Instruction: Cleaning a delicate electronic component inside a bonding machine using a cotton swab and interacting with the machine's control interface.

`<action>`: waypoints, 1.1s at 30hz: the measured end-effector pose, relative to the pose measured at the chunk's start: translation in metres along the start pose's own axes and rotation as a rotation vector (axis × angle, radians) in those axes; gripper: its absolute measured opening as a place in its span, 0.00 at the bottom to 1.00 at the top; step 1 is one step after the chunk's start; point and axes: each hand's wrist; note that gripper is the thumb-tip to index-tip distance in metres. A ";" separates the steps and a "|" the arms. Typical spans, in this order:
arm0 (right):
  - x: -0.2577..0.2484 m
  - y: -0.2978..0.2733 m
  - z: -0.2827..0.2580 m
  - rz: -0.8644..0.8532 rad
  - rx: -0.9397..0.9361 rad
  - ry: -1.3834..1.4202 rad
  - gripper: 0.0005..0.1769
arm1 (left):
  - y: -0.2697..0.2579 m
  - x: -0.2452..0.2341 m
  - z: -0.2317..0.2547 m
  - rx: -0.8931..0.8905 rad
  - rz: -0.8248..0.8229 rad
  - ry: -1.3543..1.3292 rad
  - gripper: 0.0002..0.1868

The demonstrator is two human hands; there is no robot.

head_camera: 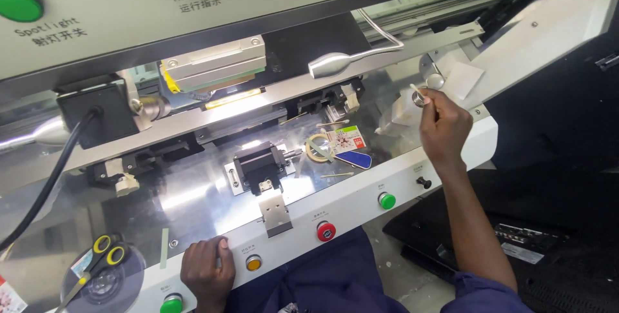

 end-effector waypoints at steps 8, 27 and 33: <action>0.000 -0.022 0.046 -0.091 0.111 -0.201 0.17 | -0.009 0.008 -0.007 -0.043 -0.006 0.034 0.06; -0.027 -0.026 0.040 0.093 0.044 -0.083 0.14 | -0.016 0.013 -0.012 -0.056 -0.021 0.043 0.07; -0.035 -0.042 0.058 0.292 0.352 0.369 0.13 | -0.018 0.015 -0.012 -0.074 -0.039 0.059 0.08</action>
Point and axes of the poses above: each hand's wrist, its own y-axis towards the middle knuckle, its own x-axis out of the palm, z = x × y, and after that the axes turned 10 degrees about -z, right-handed
